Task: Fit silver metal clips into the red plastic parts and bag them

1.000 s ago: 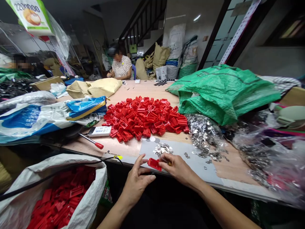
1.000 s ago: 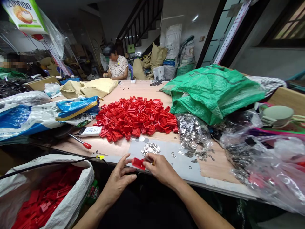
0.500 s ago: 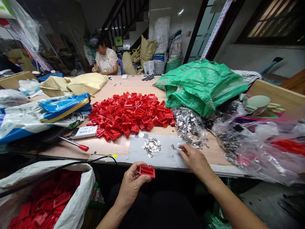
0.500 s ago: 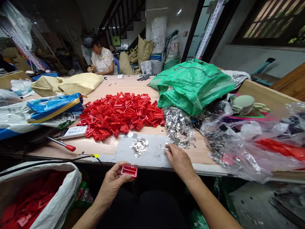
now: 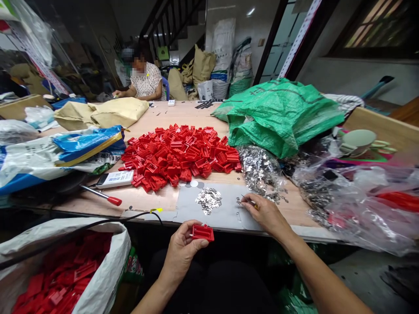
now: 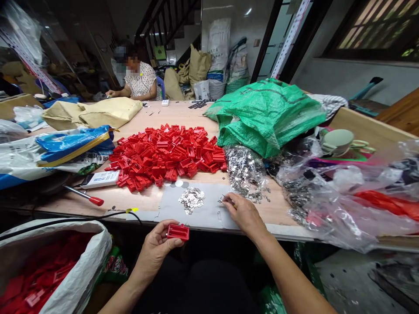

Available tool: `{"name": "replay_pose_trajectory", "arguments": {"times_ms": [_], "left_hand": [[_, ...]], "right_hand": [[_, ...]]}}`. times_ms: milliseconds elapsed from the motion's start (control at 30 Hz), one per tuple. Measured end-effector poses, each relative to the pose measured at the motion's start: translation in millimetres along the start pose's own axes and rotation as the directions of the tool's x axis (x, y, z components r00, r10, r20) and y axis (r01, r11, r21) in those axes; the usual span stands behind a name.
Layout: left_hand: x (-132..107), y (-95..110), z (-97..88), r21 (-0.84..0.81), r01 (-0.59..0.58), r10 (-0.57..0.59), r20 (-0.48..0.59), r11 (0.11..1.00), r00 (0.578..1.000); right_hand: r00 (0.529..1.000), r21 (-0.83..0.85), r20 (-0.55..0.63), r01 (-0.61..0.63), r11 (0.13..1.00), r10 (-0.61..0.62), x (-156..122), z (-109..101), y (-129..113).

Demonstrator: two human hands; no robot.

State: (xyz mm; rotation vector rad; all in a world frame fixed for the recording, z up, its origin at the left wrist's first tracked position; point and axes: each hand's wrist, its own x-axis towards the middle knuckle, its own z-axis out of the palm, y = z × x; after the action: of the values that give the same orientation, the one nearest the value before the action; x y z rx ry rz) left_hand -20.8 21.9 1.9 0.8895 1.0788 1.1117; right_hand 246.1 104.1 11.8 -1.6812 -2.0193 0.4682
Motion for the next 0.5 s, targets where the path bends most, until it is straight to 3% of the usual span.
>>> {"name": "replay_pose_trajectory", "arguments": {"times_ms": [100, 233, 333, 500], "left_hand": [[0, 2, 1.1, 0.166, -0.108, 0.116, -0.035, 0.98, 0.993], [0, 7, 2.1, 0.411, -0.293, 0.331, -0.021, 0.863, 0.943], [-1, 10, 2.5, 0.532, -0.39, 0.453, 0.014, 0.751, 0.891], [-2, 12, 4.0, 0.634, -0.466, 0.539, 0.09, 0.617, 0.837]], "right_hand": [[0.998, 0.164, 0.067, -0.001, 0.986, -0.01, -8, -2, -18], [0.987, 0.323, 0.142, 0.02, 0.946, -0.07, -23, 4, -52], [0.979, 0.378, 0.173, 0.034, 0.925, -0.107, -32, 11, -74], [0.972, 0.379, 0.134, 0.128, 0.916, -0.192, -38, 24, -88]]}}
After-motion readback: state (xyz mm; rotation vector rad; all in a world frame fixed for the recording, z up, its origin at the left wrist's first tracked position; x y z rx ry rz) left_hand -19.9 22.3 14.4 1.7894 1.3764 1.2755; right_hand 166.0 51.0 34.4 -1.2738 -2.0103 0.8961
